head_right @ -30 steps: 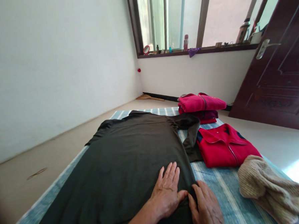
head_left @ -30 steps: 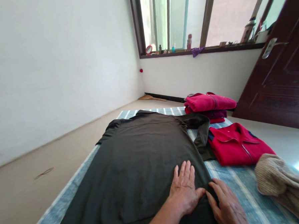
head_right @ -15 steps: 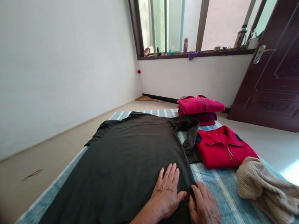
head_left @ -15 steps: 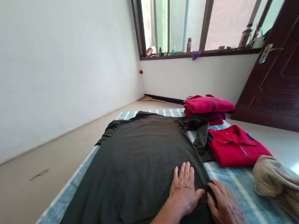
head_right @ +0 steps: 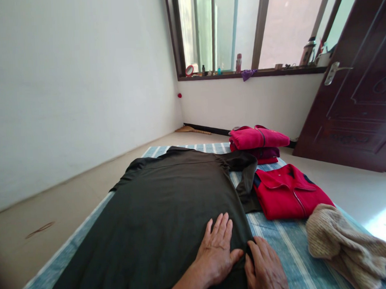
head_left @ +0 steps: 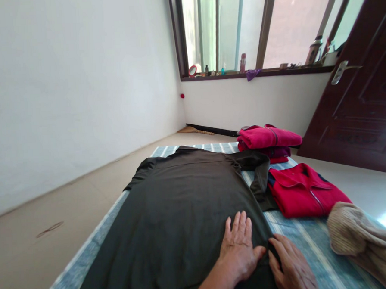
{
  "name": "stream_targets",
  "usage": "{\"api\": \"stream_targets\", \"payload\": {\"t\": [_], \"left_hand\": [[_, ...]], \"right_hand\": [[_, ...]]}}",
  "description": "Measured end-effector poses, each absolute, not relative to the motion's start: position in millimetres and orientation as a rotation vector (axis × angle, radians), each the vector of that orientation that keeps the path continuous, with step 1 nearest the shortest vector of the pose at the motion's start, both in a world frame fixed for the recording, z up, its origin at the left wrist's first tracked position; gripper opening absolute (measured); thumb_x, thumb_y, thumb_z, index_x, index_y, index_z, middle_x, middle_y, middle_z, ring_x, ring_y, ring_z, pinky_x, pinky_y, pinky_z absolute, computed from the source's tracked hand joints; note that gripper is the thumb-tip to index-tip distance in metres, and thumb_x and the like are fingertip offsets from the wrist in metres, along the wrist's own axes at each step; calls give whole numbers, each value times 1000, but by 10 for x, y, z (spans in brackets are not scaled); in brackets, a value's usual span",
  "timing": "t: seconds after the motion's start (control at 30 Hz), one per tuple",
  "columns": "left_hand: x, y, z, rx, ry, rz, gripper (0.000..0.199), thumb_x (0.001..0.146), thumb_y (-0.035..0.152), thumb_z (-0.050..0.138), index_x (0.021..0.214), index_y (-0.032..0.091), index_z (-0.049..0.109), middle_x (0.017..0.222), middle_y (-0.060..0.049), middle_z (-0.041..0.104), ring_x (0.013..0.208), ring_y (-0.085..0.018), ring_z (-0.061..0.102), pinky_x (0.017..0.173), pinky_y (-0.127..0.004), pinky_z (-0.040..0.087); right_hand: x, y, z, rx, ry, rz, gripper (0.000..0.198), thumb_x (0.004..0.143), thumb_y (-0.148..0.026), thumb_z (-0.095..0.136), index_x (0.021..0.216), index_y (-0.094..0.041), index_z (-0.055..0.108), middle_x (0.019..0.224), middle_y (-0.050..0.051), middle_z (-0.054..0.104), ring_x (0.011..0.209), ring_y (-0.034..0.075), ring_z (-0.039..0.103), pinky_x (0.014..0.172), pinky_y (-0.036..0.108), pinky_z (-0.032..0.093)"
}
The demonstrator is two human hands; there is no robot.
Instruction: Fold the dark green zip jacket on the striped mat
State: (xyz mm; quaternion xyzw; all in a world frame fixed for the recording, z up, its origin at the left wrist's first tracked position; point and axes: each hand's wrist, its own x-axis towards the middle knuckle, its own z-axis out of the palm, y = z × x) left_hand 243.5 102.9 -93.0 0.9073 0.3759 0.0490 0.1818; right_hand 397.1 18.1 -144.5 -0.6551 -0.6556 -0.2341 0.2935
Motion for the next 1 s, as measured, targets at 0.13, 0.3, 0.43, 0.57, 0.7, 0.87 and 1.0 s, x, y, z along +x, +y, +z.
{"api": "stream_targets", "payload": {"t": [0.13,0.3,0.43,0.57,0.7,0.87,1.0], "left_hand": [[2437,1029,-932,2572,1063,137,80,87,67,17,147,14,13,154,-9,2,142,-23,-3,115,-49,4],[2431,1020,-907,2579,1073,116,79,88,66,19,147,14,14,155,-9,3,142,-23,-2,115,-49,5],[2429,1019,-881,2583,1064,103,78,88,64,19,147,13,13,155,-9,3,142,-24,-2,115,-49,4],[2426,1017,-847,2585,1085,64,78,88,63,23,147,14,12,155,-9,3,142,-25,-2,115,-49,4],[2414,1017,-822,2562,1041,69,76,89,62,20,147,13,12,154,-10,1,142,-24,-3,115,-49,3],[2417,1037,-890,2566,1058,86,79,88,63,25,147,12,13,154,-10,0,142,-24,-5,114,-49,2],[2420,1040,-925,2575,1060,105,80,87,65,24,147,13,14,154,-10,1,142,-22,-5,115,-49,2]], "right_hand": [[3958,179,-1448,-1760,-1720,-607,26,88,-30,38,99,-17,58,100,13,66,94,26,64,79,38,52],[3960,175,-1471,-1765,-1709,-590,28,89,-32,37,99,-17,58,100,12,67,94,26,64,80,38,52],[3963,174,-1479,-1762,-1712,-584,29,90,-33,36,99,-17,59,100,12,67,95,25,63,81,38,51],[3960,186,-1490,-1756,-1690,-578,29,91,-34,36,98,-19,59,100,11,67,95,25,64,81,37,51],[3973,200,-1501,-1721,-1689,-600,28,90,-36,38,96,-20,60,99,10,67,93,25,64,79,36,51],[3997,203,-1501,-1680,-1715,-673,30,91,-36,37,95,-18,61,96,12,68,90,25,65,76,35,52],[3997,213,-1503,-1680,-1720,-699,32,92,-36,35,95,-17,61,97,13,67,91,25,64,77,36,52]]}}
